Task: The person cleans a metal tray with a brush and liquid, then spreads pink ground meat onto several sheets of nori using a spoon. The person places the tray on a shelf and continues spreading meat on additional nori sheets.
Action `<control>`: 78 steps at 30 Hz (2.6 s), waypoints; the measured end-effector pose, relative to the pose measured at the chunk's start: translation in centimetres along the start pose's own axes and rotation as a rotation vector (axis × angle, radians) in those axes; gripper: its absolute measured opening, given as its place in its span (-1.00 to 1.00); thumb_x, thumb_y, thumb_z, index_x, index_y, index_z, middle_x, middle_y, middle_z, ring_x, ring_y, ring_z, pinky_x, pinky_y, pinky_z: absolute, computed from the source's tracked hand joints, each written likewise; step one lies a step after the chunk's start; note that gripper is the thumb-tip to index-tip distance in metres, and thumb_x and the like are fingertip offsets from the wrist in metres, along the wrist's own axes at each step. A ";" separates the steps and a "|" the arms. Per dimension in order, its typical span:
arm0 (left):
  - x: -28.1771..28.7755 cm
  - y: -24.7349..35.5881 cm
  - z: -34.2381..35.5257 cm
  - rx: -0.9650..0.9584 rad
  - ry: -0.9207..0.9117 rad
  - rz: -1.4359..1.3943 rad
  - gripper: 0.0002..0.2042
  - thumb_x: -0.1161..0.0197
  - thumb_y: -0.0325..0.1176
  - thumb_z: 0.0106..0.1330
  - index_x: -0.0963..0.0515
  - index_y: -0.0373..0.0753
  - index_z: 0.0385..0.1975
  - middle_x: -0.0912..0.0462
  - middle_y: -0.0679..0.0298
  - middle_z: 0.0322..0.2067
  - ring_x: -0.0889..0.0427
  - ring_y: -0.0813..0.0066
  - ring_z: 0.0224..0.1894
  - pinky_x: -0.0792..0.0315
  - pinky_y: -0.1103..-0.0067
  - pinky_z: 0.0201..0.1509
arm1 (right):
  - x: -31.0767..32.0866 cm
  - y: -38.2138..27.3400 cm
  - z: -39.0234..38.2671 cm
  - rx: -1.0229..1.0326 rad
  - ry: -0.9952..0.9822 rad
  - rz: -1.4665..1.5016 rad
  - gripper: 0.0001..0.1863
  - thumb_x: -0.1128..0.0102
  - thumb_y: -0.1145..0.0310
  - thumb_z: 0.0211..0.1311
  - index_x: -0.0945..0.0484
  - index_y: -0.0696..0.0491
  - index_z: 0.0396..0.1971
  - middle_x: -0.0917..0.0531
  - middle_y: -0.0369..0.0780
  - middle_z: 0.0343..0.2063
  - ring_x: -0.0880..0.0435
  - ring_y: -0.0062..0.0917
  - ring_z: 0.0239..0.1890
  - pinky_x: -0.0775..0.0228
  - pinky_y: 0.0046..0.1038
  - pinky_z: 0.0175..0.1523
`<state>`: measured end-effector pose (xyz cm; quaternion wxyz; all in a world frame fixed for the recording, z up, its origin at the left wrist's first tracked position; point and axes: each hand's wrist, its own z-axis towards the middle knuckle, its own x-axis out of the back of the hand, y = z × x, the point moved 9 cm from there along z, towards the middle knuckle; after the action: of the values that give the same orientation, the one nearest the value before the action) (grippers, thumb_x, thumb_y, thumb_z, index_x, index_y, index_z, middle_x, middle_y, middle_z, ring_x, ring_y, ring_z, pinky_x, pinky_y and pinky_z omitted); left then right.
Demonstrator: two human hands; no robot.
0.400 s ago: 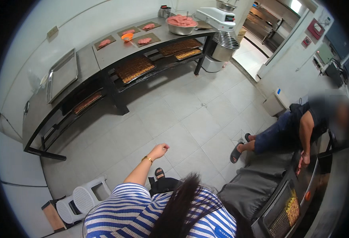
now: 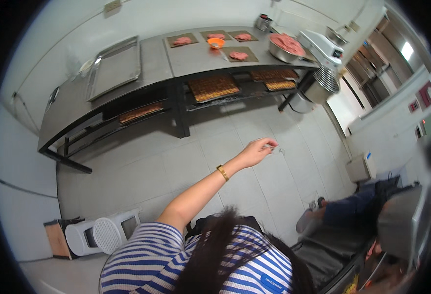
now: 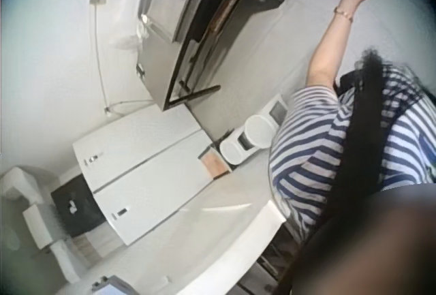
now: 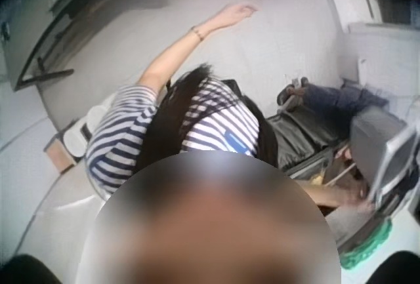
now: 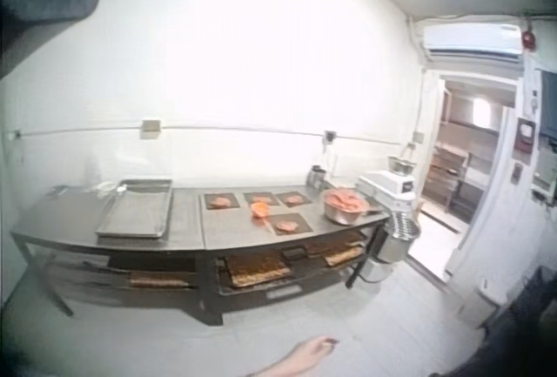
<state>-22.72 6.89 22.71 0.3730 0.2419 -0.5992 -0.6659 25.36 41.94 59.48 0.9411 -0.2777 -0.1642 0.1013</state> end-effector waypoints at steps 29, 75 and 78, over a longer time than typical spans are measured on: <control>41.1 -10.9 -39.8 0.643 1.699 -0.058 -0.76 0.04 -0.47 0.32 -0.45 -0.28 -0.05 -0.52 0.30 -0.13 -0.54 0.59 -0.22 -0.42 0.68 -0.18 | -124.6 -18.2 -28.6 -0.972 -1.203 1.428 -0.93 -0.11 0.42 0.12 -0.43 0.02 -0.52 -0.47 -0.38 -0.67 -0.41 -0.71 -0.74 -0.29 -0.62 -0.68; 96.8 -19.9 -29.6 0.398 1.111 0.385 -0.50 0.00 -0.45 0.33 -0.16 -0.22 0.29 -0.28 0.32 -0.61 -0.18 0.60 -0.56 -0.23 0.64 -0.46 | -123.7 -37.1 -25.3 0.312 -1.167 -0.642 -0.81 0.00 0.44 0.03 -0.62 0.06 -0.42 -0.60 -0.06 -0.38 -0.62 -0.14 -0.28 -0.45 -0.16 -0.21; 96.1 -20.1 -29.1 0.396 1.125 0.357 -0.50 -0.01 -0.44 0.33 -0.16 -0.25 0.29 -0.21 0.32 -0.64 -0.14 0.59 -0.59 -0.19 0.61 -0.51 | -122.2 -37.1 -25.1 0.211 -1.107 -0.644 -0.80 -0.02 0.39 0.07 -0.63 0.03 -0.37 -0.60 -0.06 -0.35 -0.62 -0.15 -0.28 -0.45 -0.15 -0.18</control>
<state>-62.63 -86.60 10.24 0.6852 0.5162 -0.4542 -0.2402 -74.89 -35.43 29.30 0.7227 -0.0273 -0.6893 -0.0421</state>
